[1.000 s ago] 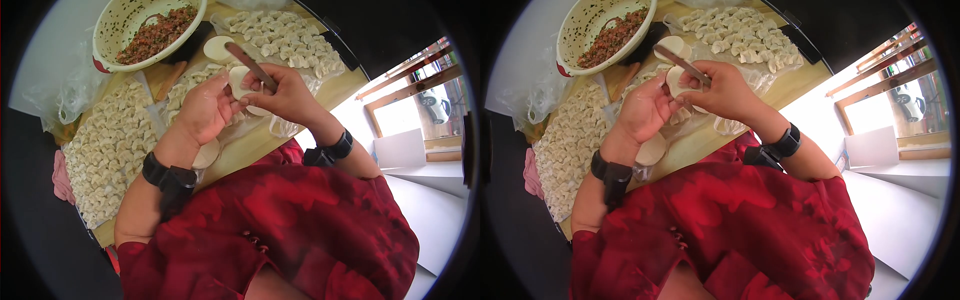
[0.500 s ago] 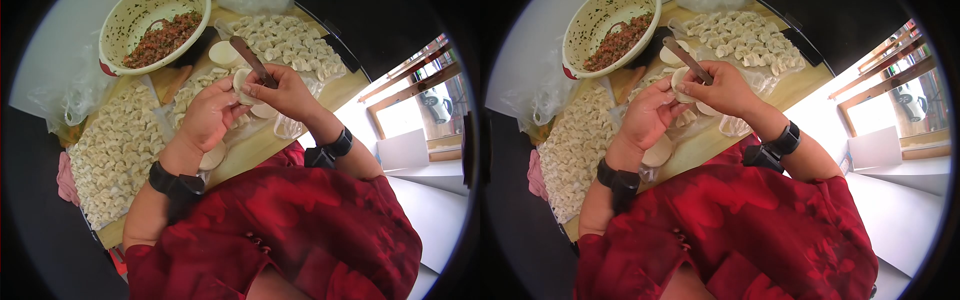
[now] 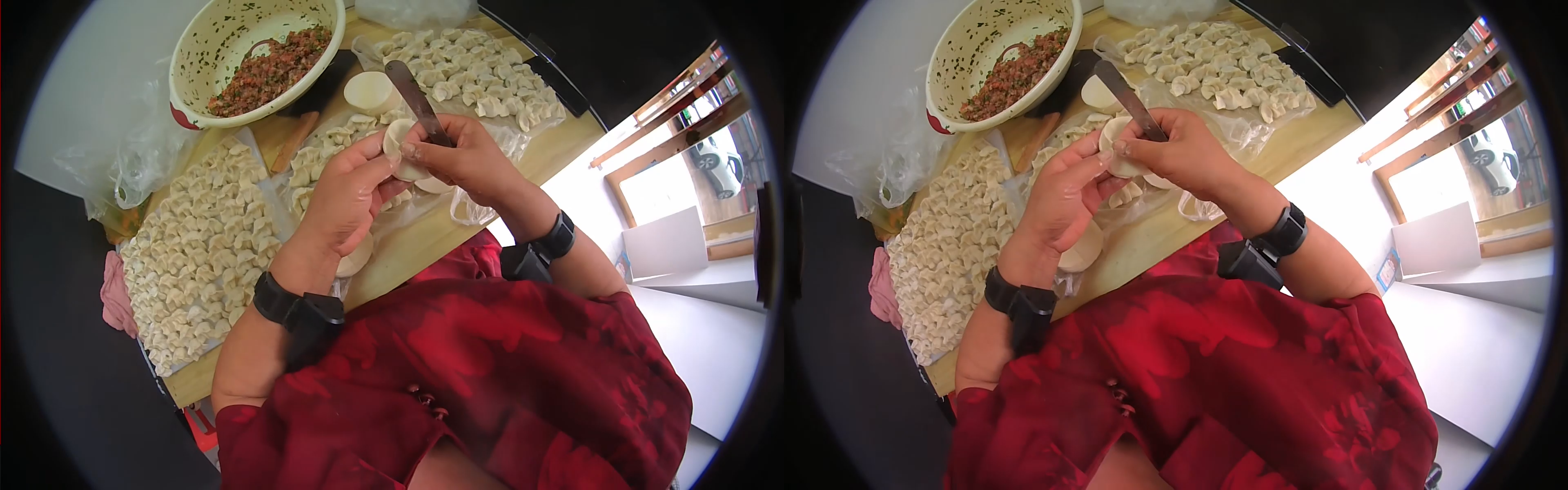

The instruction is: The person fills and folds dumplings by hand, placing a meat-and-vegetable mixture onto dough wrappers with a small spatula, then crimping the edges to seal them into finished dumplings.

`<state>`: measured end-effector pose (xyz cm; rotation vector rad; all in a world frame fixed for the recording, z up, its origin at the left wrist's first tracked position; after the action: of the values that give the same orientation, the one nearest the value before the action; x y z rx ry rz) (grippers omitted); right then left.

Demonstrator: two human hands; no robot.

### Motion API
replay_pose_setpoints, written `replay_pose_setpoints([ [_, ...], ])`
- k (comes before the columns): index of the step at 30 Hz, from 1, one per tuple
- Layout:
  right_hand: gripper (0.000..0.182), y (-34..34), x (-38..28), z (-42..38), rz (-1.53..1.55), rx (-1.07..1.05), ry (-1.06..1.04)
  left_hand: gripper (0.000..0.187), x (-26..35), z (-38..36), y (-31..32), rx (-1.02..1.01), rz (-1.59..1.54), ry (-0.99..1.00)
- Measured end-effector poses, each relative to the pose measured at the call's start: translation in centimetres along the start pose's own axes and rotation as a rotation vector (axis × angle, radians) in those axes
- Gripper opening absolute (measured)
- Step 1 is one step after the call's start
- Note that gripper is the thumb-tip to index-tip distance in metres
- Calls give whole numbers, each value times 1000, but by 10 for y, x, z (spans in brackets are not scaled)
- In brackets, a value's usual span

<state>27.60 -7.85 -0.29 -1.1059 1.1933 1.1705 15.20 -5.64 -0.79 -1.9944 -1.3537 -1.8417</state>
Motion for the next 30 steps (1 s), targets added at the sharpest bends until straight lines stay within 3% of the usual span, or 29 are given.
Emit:
replay_pose_setpoints([
  [6,15,4,12,-4,253,-89,28,35,-9,-3,-12,65,-73,-33],
  [11,22,-5,19,-8,478,61,109,35,-8,-2,-11,175,-50,-16],
  [12,22,-2,18,-9,481,68,110,35,-6,-1,-8,191,92,13],
  [15,25,-6,24,-12,241,158,150,34,-8,5,-5,205,270,50],
  [17,29,-10,18,-8,79,141,36,34,-6,7,-8,210,304,63],
  [22,32,-42,21,-8,118,171,43,33,3,2,-40,262,-33,20],
  [28,24,-67,38,-8,-77,195,48,31,5,-3,-58,246,-98,41],
  [30,24,-61,31,-7,-18,124,69,33,5,-5,-58,239,-80,32],
])
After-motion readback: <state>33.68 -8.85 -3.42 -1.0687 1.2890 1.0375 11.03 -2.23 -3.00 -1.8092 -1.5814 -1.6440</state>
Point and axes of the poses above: each hand's wrist, its own z-axis towards the middle knuckle, its own y-axis out of the palm, x = y × z, the point moved 8 cm from there along z, towards the middle knuckle, and after that the axes turned 7 degrees about -y, right-handed, at the moved point
